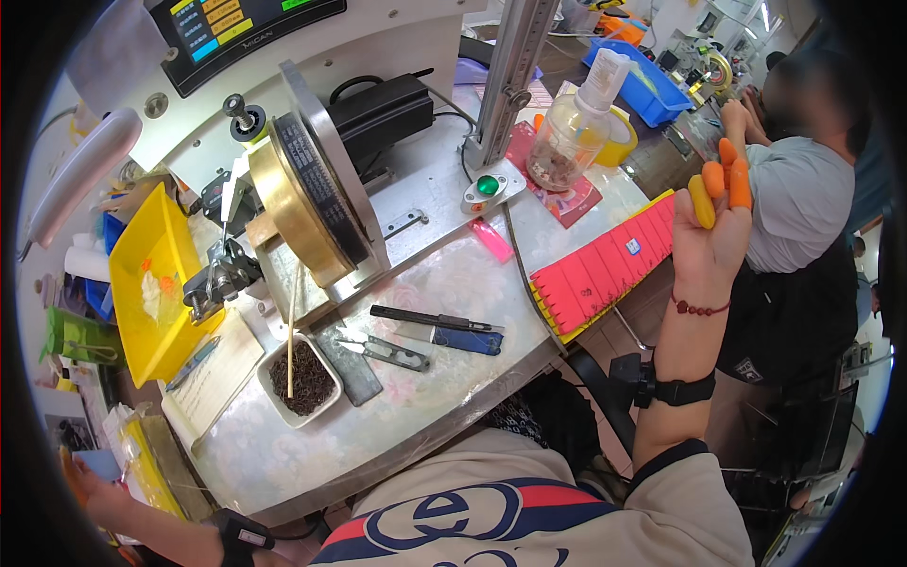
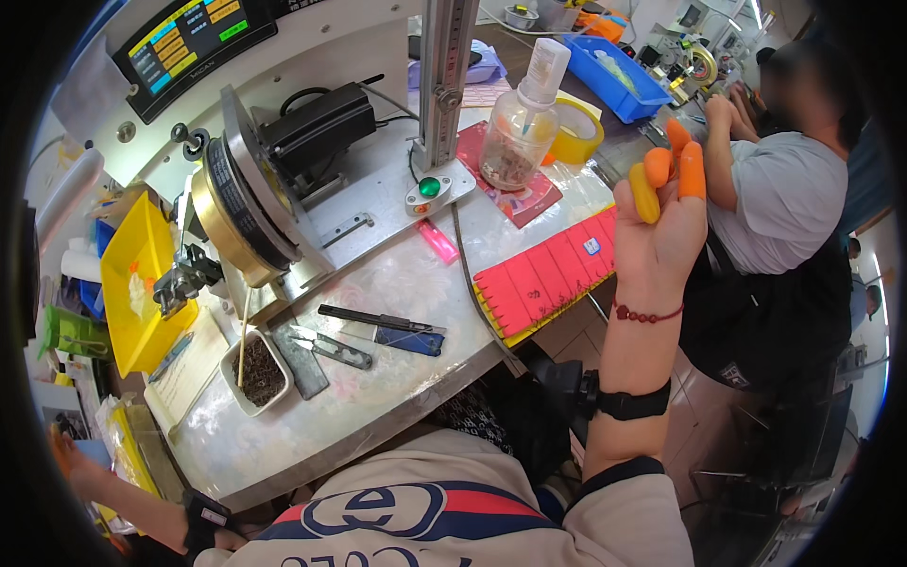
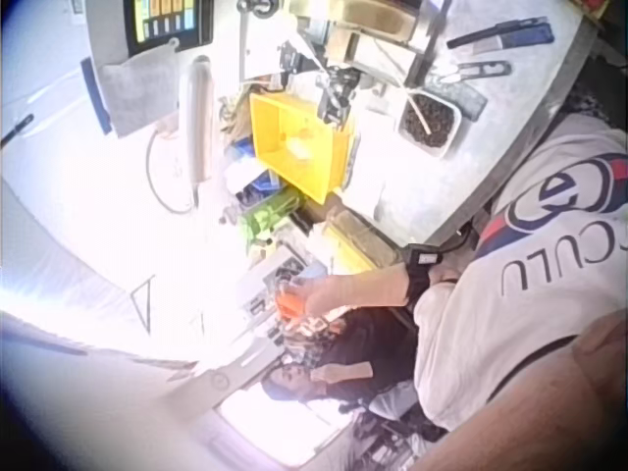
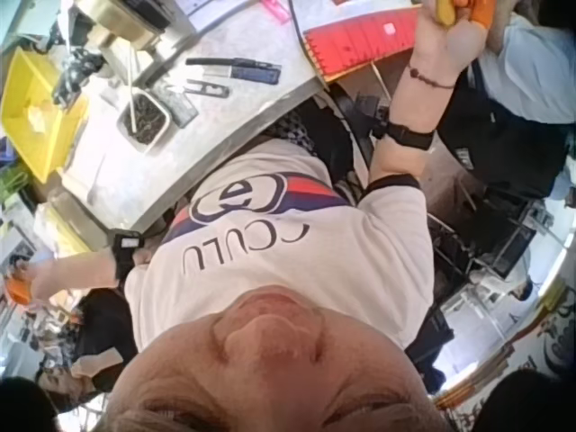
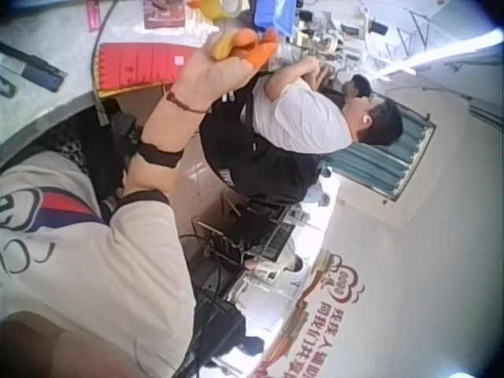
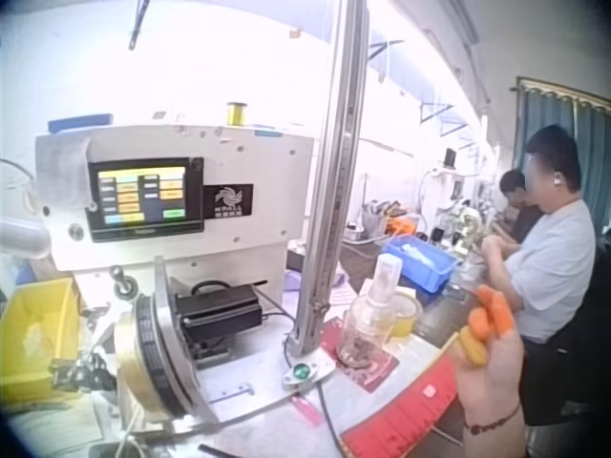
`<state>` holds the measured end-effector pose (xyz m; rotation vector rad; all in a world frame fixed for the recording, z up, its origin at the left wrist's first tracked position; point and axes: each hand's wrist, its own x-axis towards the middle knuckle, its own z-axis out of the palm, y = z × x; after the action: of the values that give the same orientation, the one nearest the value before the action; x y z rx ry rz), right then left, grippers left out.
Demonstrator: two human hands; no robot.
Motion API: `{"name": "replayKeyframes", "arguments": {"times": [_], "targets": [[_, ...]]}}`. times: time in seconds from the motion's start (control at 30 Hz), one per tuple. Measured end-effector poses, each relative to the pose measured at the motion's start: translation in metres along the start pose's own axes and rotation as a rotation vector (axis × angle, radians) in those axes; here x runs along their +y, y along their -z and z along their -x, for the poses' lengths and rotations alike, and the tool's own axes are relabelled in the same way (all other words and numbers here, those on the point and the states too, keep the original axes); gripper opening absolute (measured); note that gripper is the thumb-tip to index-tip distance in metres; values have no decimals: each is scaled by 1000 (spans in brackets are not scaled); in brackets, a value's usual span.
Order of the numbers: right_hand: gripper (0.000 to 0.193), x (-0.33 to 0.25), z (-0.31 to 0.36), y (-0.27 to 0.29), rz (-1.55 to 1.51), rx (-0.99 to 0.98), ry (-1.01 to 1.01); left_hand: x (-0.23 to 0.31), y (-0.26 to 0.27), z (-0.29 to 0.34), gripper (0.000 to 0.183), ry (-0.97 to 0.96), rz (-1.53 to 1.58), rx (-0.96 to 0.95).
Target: Assembling and inspecting small metal components using a precision rotation machine and hand tools on a fabrication floor.
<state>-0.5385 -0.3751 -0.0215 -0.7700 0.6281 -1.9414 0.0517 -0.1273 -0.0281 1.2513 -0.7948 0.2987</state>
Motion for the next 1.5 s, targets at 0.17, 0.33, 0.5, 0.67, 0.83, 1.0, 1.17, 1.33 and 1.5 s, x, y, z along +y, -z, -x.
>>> {"name": "replayKeyframes", "arguments": {"times": [0.17,0.33,0.5,0.67,0.83,1.0,1.17,1.33,1.5], "targets": [[30,4,31,-25,-253,-166,-214,34,-69,56,28,-102,57,-336],[32,15,61,-43,-463,-203,-457,123,-206,153,18,-280,191,-1129],[36,32,91,-68,-470,-317,-575,124,-244,196,19,-382,431,-1282],[37,40,102,-77,-516,-334,-655,117,-249,214,22,-629,390,-1121],[37,47,108,-83,-508,-261,-682,115,-246,212,23,-686,330,-1046],[36,52,111,-83,-521,-262,-681,108,-245,216,27,-683,357,-992],[36,51,113,-84,-531,-271,-702,102,-247,217,27,-587,458,-998],[37,51,113,-83,-531,-280,-727,100,-247,220,27,-512,523,-1027],[38,51,115,-84,-593,-293,-753,99,-247,223,26,-544,532,-962]]}}
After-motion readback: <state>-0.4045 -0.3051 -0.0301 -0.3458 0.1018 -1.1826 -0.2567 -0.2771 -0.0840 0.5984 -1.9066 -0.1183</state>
